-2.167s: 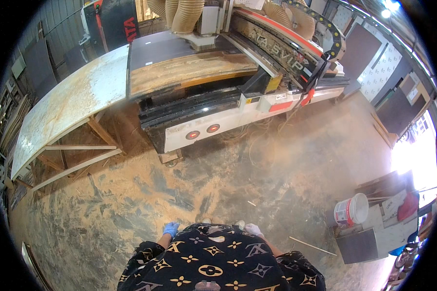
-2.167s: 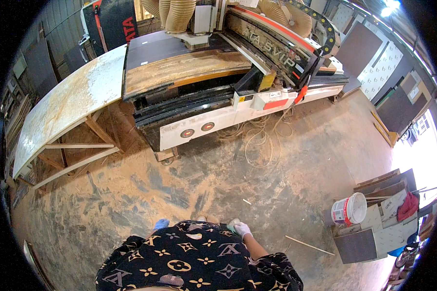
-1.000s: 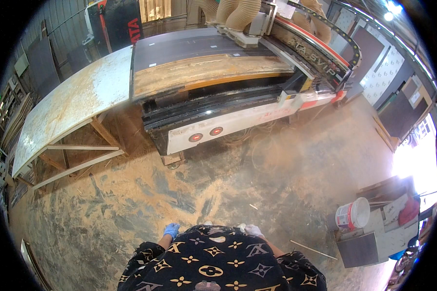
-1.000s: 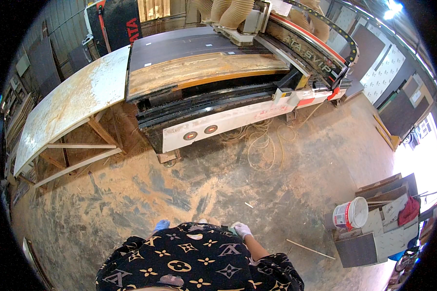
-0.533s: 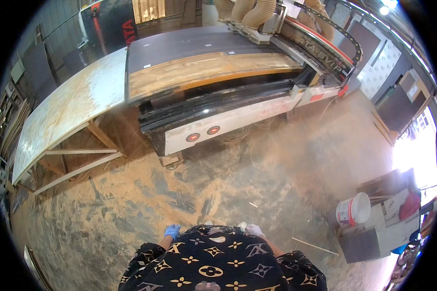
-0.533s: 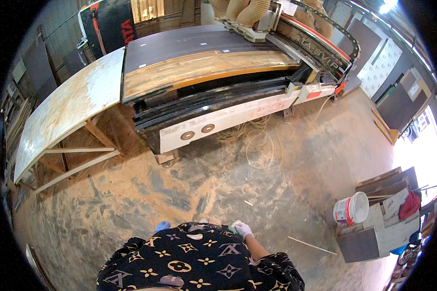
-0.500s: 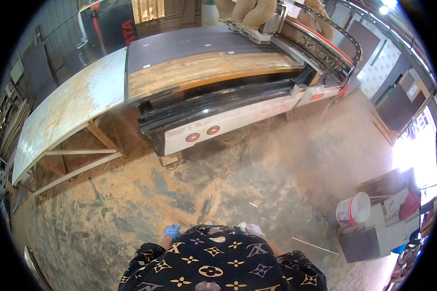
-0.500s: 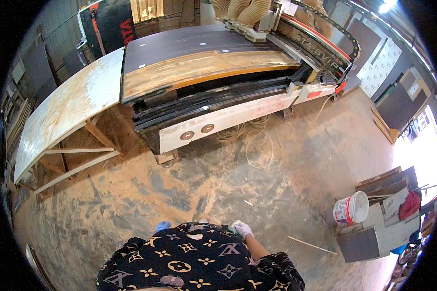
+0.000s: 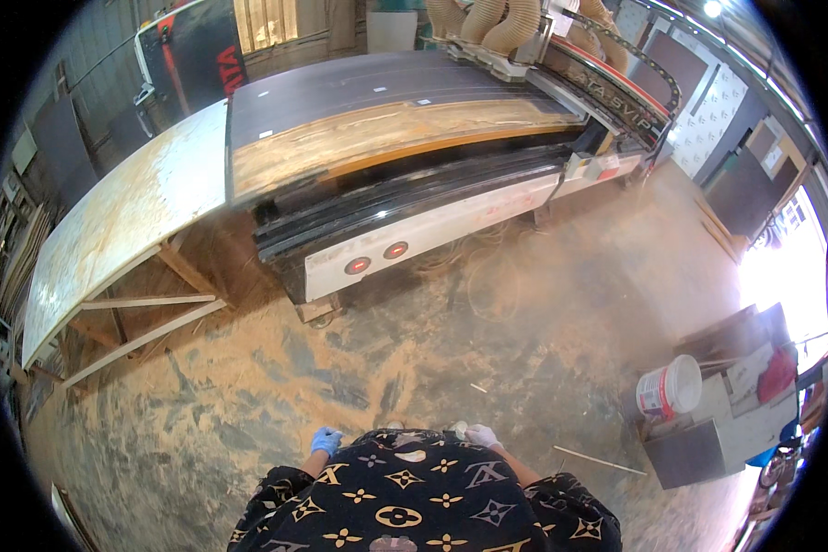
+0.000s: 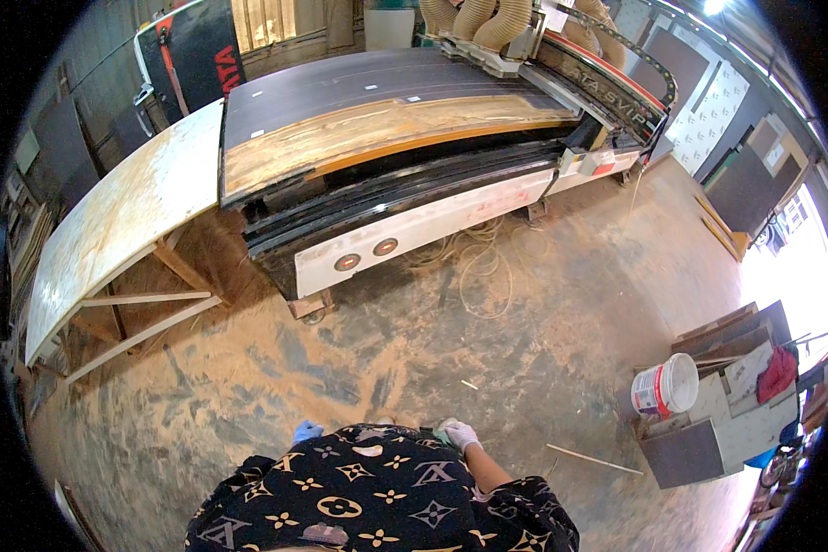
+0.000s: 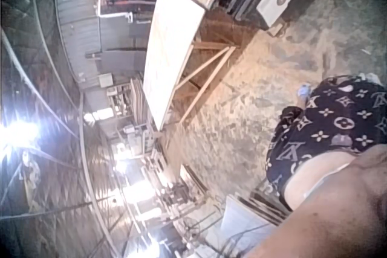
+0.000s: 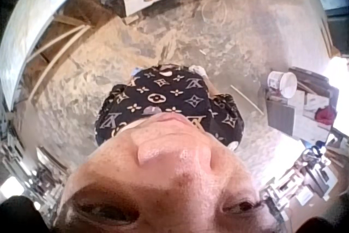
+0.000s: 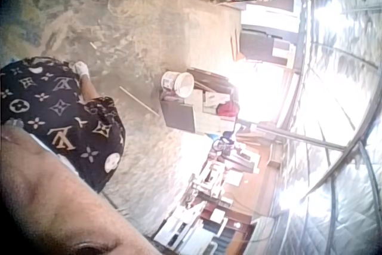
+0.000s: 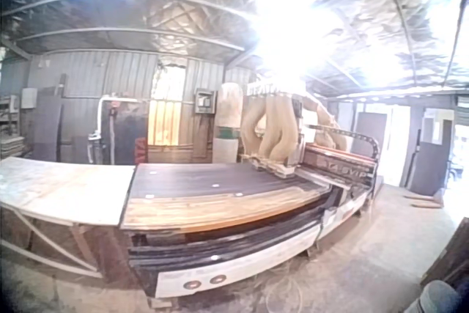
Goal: The person applies small white labels to the surface of large grey wood panels in a workshop. They peel labels from a roll, place them on the panels, and then move the labeled panels to a nearby rack.
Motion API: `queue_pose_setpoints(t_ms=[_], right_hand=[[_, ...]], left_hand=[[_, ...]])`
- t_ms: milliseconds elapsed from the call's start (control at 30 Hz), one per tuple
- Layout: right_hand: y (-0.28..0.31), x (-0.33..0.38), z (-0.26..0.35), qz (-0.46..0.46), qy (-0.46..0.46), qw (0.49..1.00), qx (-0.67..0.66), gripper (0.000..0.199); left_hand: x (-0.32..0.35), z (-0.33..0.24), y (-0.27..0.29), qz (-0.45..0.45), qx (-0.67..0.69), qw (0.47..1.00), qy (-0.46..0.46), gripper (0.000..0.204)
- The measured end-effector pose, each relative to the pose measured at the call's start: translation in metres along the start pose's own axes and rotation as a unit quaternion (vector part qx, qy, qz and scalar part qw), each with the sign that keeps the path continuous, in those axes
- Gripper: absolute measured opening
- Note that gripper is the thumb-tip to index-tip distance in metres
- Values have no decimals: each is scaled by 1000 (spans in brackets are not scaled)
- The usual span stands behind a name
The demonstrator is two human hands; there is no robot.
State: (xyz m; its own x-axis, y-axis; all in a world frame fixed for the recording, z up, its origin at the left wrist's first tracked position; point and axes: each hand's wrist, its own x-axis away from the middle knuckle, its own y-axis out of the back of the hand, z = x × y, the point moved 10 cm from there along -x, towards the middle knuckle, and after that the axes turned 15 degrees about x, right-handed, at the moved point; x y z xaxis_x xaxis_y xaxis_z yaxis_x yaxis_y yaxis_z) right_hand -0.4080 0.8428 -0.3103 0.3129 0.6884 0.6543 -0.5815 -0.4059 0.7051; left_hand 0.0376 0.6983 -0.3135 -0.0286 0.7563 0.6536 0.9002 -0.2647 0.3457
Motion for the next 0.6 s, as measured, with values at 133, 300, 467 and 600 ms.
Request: queue_pose_setpoints(t_ms=[133, 300, 467, 600], right_hand=[[-6, -5, -9, 0, -35, 999, -11, 37], [-10, -17, -1, -4, 0, 999, -35, 34], [-10, -23, 4, -9, 1, 1000, -13, 37], [-6, -22, 5, -3, -5, 1000, -23, 37]], left_hand=[[0, -6, 4, -14, 61, 998, -23, 23], [-18, 14, 1, -11, 176, 984, 25, 29], [-30, 12, 7, -21, -144, 989, -15, 36], [-42, 23, -2, 42, -117, 992, 18, 38]])
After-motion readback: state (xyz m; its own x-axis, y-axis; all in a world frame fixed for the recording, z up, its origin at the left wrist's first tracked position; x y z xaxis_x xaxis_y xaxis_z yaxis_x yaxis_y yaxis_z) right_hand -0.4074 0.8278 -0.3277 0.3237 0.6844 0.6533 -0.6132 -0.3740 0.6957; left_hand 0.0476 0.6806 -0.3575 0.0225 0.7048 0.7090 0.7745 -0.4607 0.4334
